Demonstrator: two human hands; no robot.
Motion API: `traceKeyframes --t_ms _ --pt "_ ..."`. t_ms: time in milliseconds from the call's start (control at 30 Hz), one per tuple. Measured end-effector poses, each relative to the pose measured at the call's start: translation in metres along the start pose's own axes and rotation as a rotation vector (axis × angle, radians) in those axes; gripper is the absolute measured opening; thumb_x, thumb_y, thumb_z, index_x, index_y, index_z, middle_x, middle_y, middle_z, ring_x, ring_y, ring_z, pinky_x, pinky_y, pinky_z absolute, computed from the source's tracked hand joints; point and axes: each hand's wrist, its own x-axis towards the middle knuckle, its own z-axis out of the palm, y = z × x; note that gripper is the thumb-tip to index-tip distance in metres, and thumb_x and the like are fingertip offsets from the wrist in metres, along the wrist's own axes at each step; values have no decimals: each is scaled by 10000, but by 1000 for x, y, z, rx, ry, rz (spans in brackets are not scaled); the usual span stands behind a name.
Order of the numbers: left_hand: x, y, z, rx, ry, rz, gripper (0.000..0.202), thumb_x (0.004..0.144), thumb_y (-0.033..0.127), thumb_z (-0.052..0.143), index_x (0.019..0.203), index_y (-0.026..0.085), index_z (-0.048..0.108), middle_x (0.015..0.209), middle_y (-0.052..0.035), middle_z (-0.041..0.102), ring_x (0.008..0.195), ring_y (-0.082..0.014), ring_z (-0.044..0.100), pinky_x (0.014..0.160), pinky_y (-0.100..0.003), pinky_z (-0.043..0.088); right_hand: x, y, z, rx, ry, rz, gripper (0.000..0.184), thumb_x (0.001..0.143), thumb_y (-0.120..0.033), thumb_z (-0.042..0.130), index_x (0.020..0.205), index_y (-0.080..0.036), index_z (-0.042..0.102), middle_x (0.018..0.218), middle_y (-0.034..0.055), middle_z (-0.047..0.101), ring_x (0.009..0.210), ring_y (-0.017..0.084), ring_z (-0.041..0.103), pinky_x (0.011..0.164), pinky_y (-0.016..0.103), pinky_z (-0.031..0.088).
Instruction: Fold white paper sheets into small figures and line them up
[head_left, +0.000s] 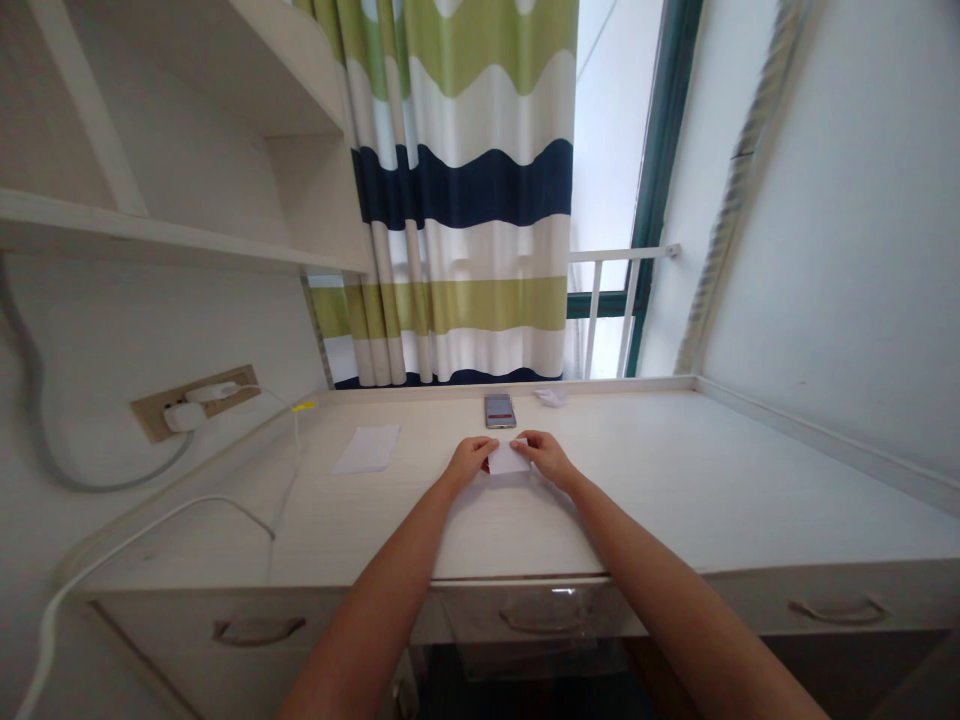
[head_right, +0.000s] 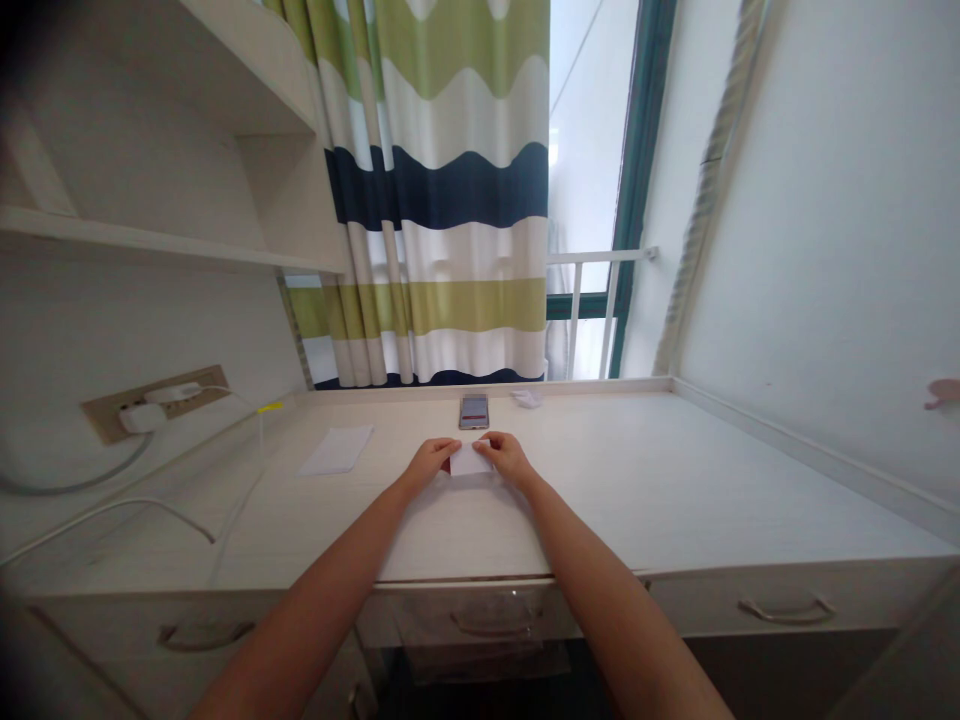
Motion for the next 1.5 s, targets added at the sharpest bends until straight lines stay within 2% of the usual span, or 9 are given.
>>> traceKeyframes --t_ms 367,567,767,900,1033,1133,1267,1400,1500 --pt "1 1 -1 47 61 26 327 593 447 542 574 121 540 483 19 475 451 -84 442 430 -199 365 2 1 -2 57 25 27 374 611 -520 532 552 -151 528 476 -26 452 470 89 409 459 221 330" --pt "-1 2 -1 57 41 48 284 572 380 580 665 112 579 602 -9 539 533 -99 490 435 -191 390 2 1 -3 7 39 -1 371 636 -496 524 499 -152 500 425 -44 394 420 68 349 415 214 256" --pt "1 3 -5 3 151 79 249 611 354 548 689 118 552 613 -10 533 542 -99 491 426 -188 397 1 -4 -2 129 33 77 350 608 -490 557 661 -145 572 545 -8 532 490 100 497 465 221 361" --pt "2 1 -6 11 192 64 197 640 299 524 751 136 522 645 -13 538 550 -103 501 423 -187 398 2 0 -4 150 11 68 324 608 -451 581 674 -135 576 566 8 564 519 108 541 479 215 377" --pt "2 -4 -5 143 174 160 143 639 184 508 779 160 500 772 -11 544 596 -89 504 481 -190 404 4 5 -4 142 24 63 303 601 -432 591 644 -133 567 550 -3 557 496 104 543 458 208 367" --pt "1 -5 -3 300 130 257 116 640 132 499 751 164 509 785 -5 546 707 -103 502 576 -197 406 5 5 -3 144 35 67 291 593 -422 596 616 -135 556 520 -13 541 482 105 542 444 204 360" --pt "-3 -5 1 390 62 298 182 633 210 568 802 170 512 874 -26 545 856 -143 483 611 -208 402 3 1 -2 154 39 87 275 595 -409 598 618 -138 559 506 -14 543 480 103 537 446 202 363" --pt "-5 -5 4 396 53 278 352 576 312 645 860 171 490 932 -48 536 846 -153 492 611 -228 403 1 -3 -2 191 10 89 280 628 -418 579 672 -142 570 546 -4 573 504 97 540 479 204 382" --pt "-6 -4 5 367 24 240 368 570 317 653 861 170 481 916 -51 543 812 -151 506 631 -249 411 -1 -4 -2 246 -36 95 278 653 -424 564 715 -153 568 598 0 596 556 100 560 515 205 397"
